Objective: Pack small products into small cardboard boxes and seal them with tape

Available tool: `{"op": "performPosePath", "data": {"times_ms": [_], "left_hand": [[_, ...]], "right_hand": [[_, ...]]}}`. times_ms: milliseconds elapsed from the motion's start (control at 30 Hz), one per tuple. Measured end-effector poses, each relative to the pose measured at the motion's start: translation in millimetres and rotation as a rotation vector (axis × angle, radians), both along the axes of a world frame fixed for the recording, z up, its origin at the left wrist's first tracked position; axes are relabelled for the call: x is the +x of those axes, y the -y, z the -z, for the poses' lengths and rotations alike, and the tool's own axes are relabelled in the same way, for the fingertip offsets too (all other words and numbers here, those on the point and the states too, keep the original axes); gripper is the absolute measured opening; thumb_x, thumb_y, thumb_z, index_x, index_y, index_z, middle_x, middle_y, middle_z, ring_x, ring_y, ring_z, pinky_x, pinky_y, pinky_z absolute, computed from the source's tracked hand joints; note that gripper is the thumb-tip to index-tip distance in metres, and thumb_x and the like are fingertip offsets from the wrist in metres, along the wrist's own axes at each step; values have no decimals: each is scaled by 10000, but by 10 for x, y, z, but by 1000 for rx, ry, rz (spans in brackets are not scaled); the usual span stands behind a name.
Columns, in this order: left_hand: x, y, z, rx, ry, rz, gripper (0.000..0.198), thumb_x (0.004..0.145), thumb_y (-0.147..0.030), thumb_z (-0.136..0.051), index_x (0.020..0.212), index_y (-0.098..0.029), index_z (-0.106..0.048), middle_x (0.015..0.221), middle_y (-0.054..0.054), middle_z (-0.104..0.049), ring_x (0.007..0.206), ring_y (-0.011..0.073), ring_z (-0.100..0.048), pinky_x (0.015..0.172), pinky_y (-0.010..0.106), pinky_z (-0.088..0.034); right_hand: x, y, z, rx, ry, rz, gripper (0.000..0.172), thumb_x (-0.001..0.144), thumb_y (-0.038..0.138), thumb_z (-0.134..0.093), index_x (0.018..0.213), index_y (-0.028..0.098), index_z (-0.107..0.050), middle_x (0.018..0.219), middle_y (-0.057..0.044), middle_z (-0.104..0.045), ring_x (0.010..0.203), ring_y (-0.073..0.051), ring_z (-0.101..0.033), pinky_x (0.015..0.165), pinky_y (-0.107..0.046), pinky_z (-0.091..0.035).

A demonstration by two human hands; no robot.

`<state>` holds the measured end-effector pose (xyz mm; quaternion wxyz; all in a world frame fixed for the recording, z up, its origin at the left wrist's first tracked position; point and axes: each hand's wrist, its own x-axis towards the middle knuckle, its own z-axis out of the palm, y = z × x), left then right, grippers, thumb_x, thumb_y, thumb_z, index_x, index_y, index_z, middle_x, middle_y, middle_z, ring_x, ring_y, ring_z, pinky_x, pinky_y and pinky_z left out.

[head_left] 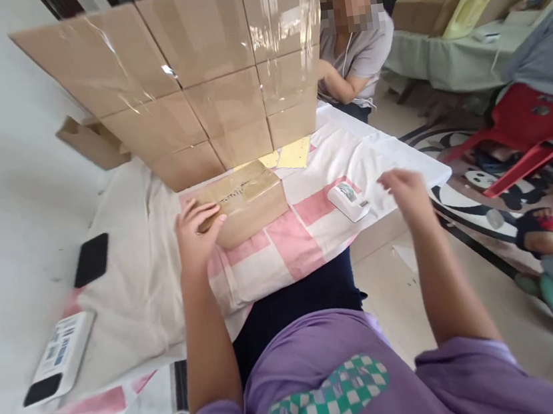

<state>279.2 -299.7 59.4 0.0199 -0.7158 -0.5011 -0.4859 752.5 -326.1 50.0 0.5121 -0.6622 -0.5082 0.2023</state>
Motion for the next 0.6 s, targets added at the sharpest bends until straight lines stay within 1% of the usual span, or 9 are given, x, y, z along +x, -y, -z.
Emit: {"op": "performPosePath", "data": {"times_ms": [100,133,200,267,333,367,433,500,600], "left_hand": [[216,104,-215,158,-120,-53,84,847,-262,-799,922,-283,-767,1018,42,-794,1274,352,-631,1161,672,-364],[363,139,-259,260,-124,-21,98,843,-206,-790,903,-273,-749,972,38,-790,1218,333,-666,1141,633,-405],[755,190,-268,364,-119,168,147,852,-124,-743,919,-252,-714,893,20,-768,1053,266,-733,1085,525,-493],[1218,179,-173,262,-207,443,148,886,-132,-710,984,-242,-698,965,20,-771,985,210,-746,995,404,-563],[1676,77,-12,110,-277,581,182,938,-200,-677,1116,-238,-689,1106,50,-762,1035,204,-735,938,356,-583],[1882,-10,76,34,-331,623,284,952,-253,-676,1235,-235,-660,1243,81,-728,1141,228,-706,968,372,-575],[2220,-232,250,-78,-440,725,577,926,-345,-721,1457,-232,-525,1531,129,-543,1425,298,-519,1124,454,-489],[2444,-457,407,-116,-503,808,791,894,-384,-757,1572,-213,-386,1661,136,-373,1566,336,-300,1238,516,-350],[2585,-662,584,-122,-489,865,848,902,-393,-744,1608,-187,-322,1675,120,-350,1594,336,-217,1277,508,-275]], "right_hand": [[-45,21,213,-134,-27,31,227,861,350,-623,716,198,-710,705,-24,-642,775,-215,-621,744,-362,-499],[-79,40,264,-164,-44,39,222,841,357,-607,702,213,-703,689,-19,-628,763,-215,-605,725,-355,-471],[-135,79,310,-193,-55,45,230,841,385,-581,726,228,-702,709,-14,-624,756,-209,-583,716,-348,-434],[-163,98,289,-200,-35,33,254,865,410,-557,759,231,-705,752,-14,-634,766,-201,-577,737,-346,-423],[-174,86,242,-212,-14,-11,254,878,415,-552,792,230,-704,786,-13,-645,780,-194,-584,762,-342,-427],[-179,70,221,-222,-13,-36,251,881,414,-550,798,229,-699,790,-11,-647,778,-190,-588,766,-339,-431],[-192,31,195,-248,-20,-57,252,883,410,-543,778,225,-677,777,-7,-640,760,-183,-598,751,-331,-439],[-213,-4,184,-269,-11,-33,254,879,397,-539,735,220,-650,772,-5,-633,739,-175,-602,730,-324,-444],[-256,-42,165,-310,-4,32,267,870,388,-557,689,213,-642,790,-12,-645,724,-166,-606,714,-317,-457]]}}
